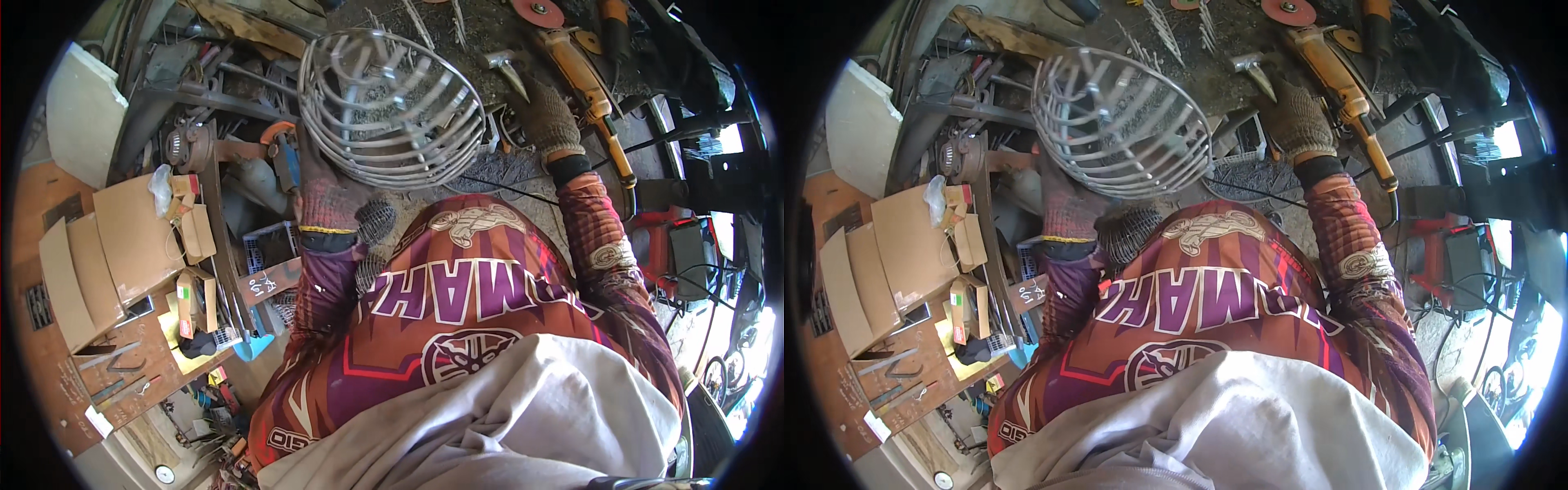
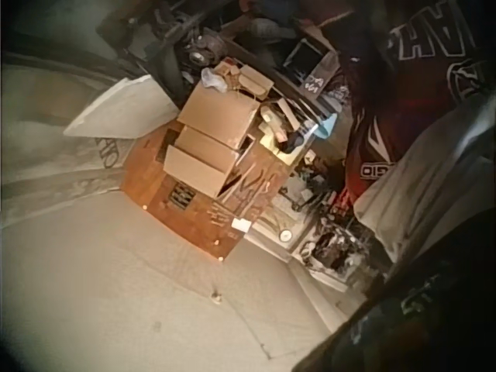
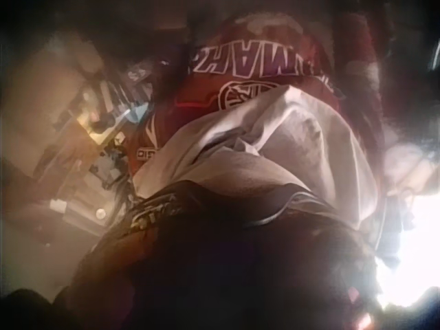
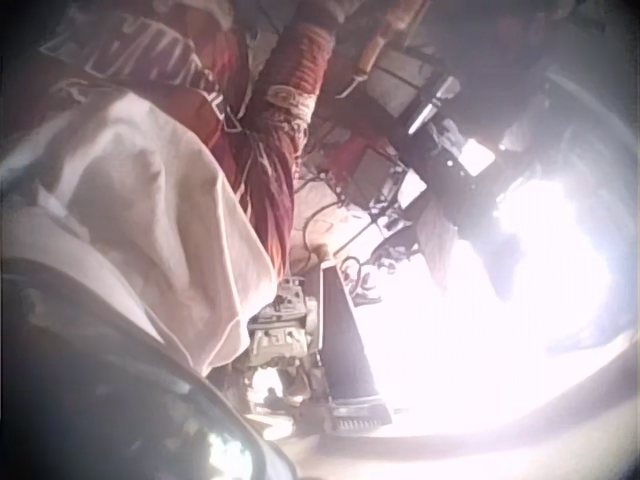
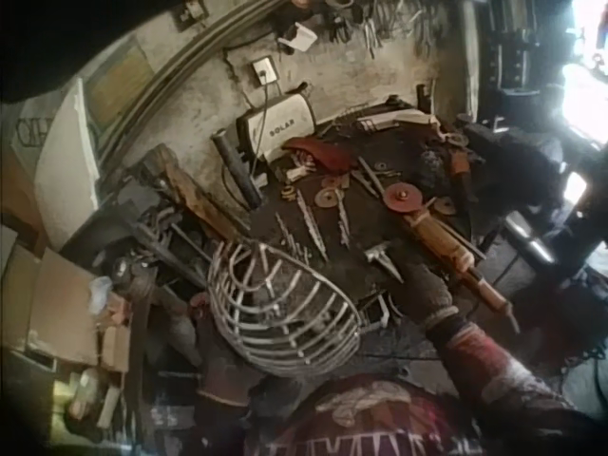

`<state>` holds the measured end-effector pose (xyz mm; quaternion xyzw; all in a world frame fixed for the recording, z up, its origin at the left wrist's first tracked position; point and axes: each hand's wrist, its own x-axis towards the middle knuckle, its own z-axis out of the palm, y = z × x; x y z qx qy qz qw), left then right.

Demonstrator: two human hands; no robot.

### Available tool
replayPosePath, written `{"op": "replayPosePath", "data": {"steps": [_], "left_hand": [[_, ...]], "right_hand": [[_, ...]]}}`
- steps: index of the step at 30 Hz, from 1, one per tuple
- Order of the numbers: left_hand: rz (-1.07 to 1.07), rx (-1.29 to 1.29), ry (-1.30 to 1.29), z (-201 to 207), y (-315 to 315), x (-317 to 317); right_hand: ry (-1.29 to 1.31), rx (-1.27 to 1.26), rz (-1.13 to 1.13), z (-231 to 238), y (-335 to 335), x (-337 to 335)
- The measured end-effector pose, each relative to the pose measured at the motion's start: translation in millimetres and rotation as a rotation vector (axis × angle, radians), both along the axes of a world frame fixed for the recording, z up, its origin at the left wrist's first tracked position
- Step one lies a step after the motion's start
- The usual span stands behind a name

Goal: The person uses a hammer to strike the wires of a curved metal cage held on a workbench, striking different points along the cage's structure to adjust its shape.

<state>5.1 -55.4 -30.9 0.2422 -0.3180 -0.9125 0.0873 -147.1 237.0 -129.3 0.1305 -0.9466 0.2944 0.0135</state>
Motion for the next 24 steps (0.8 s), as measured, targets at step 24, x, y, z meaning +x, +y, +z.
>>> {"op": "replayPosePath", "data": {"steps": [24], "left_hand": [[-0.298,-0.054,0.066,-40,-40,-25]], "right_hand": [[0.003,0.011,-0.085,13,-7,15]]}}
